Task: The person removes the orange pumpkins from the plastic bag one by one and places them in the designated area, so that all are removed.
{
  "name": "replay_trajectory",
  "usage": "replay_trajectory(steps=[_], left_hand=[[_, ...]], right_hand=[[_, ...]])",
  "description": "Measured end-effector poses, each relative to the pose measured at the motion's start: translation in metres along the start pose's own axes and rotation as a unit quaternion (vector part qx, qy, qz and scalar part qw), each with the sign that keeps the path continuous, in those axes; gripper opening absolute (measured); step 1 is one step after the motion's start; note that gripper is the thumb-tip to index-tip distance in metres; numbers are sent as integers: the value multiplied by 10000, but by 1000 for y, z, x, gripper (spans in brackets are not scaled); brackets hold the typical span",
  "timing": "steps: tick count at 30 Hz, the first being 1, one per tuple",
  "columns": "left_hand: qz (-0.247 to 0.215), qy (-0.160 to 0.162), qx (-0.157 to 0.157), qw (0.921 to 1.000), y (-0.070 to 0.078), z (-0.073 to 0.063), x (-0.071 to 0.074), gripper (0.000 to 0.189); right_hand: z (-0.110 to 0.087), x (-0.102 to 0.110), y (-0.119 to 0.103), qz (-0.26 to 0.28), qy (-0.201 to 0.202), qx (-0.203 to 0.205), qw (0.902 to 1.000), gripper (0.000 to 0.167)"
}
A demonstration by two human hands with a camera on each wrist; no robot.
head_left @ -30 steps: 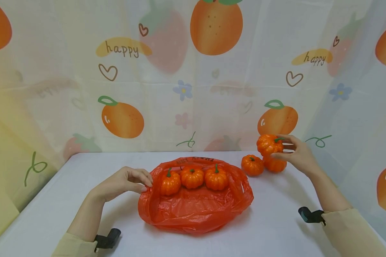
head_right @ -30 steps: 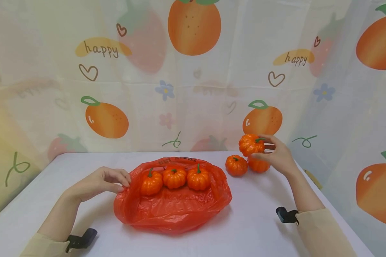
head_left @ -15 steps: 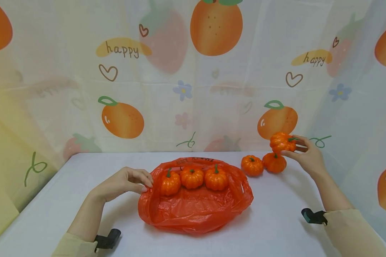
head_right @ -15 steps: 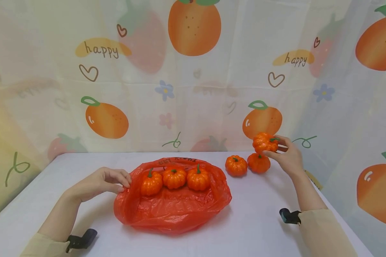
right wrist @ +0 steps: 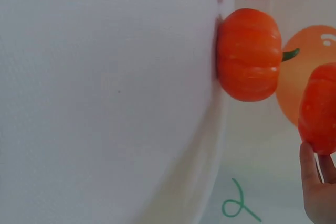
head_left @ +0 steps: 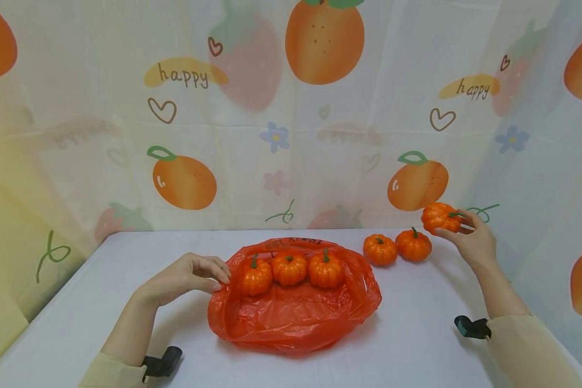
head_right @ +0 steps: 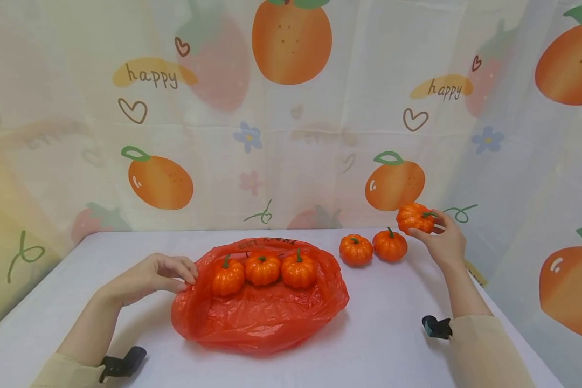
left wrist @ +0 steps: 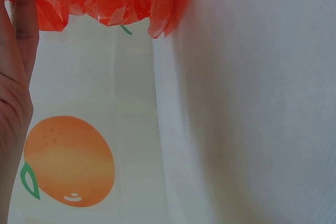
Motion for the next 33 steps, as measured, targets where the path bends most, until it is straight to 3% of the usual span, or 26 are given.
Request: replay_trajectory(steps=[13,26,33], left_hand=[[-14,20,-24,10000,1,1,-1,17],[87,35,-69,9999,0,0,0,16],[104,47,-55,9999,2,0,0,16]], right_hand=[[5,-7,18,170,452,-744,9961,79],[14,-11,33,107,496,-1026,9934,80],[11,-11,37,-184,406,-1109,9928,79]])
Point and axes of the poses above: each hand's wrist, its own z-axis towards the middle knuckle, its own x-axis out of the back of the hand, y = z × x, the point moved 2 cm from there along z, towards the middle knuckle, and after that the axes turned 9 degrees about -x, right-handed, at the moved point
